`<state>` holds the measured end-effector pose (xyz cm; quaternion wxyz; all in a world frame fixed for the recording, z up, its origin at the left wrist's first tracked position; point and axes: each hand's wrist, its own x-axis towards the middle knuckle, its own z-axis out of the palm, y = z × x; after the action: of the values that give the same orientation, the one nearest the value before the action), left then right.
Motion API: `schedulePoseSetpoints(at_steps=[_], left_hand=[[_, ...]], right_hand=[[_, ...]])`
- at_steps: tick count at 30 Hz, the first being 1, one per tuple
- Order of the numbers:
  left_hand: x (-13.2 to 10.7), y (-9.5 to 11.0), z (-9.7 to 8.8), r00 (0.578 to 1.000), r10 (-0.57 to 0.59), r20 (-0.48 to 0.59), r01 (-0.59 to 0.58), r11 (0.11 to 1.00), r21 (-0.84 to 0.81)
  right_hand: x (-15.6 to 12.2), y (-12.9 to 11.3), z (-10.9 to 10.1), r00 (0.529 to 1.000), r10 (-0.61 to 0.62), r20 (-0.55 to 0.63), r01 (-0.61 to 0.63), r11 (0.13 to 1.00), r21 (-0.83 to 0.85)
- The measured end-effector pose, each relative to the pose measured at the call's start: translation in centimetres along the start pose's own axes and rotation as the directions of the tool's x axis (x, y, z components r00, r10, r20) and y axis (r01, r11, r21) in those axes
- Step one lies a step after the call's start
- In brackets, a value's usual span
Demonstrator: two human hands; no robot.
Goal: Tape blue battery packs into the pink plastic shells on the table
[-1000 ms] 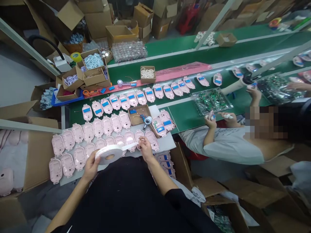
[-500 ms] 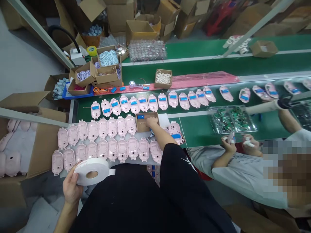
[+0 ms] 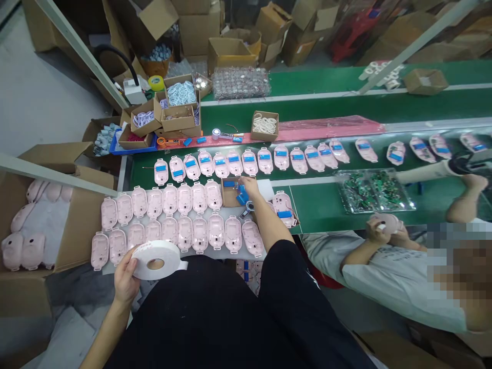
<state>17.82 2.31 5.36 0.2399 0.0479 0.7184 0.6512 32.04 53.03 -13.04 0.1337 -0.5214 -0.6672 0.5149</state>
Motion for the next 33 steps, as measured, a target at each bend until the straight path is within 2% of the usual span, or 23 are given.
schedulePoseSetpoints(at_steps=[1, 3, 6, 8, 13, 16, 23, 25, 28, 30, 33], left_hand=[[0.0, -0.1, -0.1, 1.000, -0.001, 0.004, 0.001, 1.000, 0.005], [-0.4, -0.3, -0.4, 1.000, -0.005, -0.004, 0.005, 1.000, 0.017], [-1.3, -1.1, -1.0, 0.999, -0.041, -0.034, 0.042, 0.999, 0.023], [-2.2, -1.7, -1.4, 0.995, -0.084, -0.051, 0.085, 0.996, 0.024], [-4.1, -2.8, -2.0, 0.980, -0.145, -0.133, 0.151, 0.988, 0.035], [-4.3, -3.1, -2.1, 0.980, -0.153, -0.125, 0.157, 0.987, 0.026], [-3.6, -3.0, -2.1, 0.986, -0.138, -0.092, 0.142, 0.989, 0.041], [-3.4, -2.9, -2.3, 0.990, -0.124, -0.070, 0.127, 0.991, 0.042], [-3.0, -2.8, -2.6, 0.993, -0.107, -0.040, 0.109, 0.993, 0.035], [-2.5, -2.7, -2.8, 0.995, -0.100, -0.015, 0.101, 0.994, 0.037], [-1.7, -2.4, -2.8, 0.997, -0.071, 0.038, 0.068, 0.996, 0.059]], right_hand=[[0.1, -0.2, -0.2, 1.000, -0.022, -0.012, 0.021, 0.998, -0.060], [0.6, -0.5, -0.4, 0.997, -0.067, 0.035, 0.075, 0.948, -0.311], [1.6, -0.5, 0.3, 0.979, -0.007, 0.205, 0.141, 0.750, -0.646], [2.3, -0.2, 1.5, 0.963, 0.041, 0.265, 0.174, 0.658, -0.732], [3.8, 0.8, 5.6, 0.943, 0.093, 0.318, 0.231, 0.505, -0.832], [4.1, 1.0, 6.5, 0.936, 0.152, 0.318, 0.215, 0.468, -0.857], [1.4, 1.6, 5.8, 0.898, 0.220, 0.380, 0.223, 0.518, -0.826], [1.0, 1.6, 5.7, 0.900, 0.197, 0.388, 0.231, 0.538, -0.811], [1.2, 0.8, 4.9, 0.935, 0.124, 0.333, 0.168, 0.671, -0.722], [1.4, -0.3, 3.8, 0.954, 0.119, 0.276, 0.091, 0.759, -0.645], [0.8, -2.4, 1.8, 0.965, 0.117, 0.237, 0.042, 0.818, -0.574]])
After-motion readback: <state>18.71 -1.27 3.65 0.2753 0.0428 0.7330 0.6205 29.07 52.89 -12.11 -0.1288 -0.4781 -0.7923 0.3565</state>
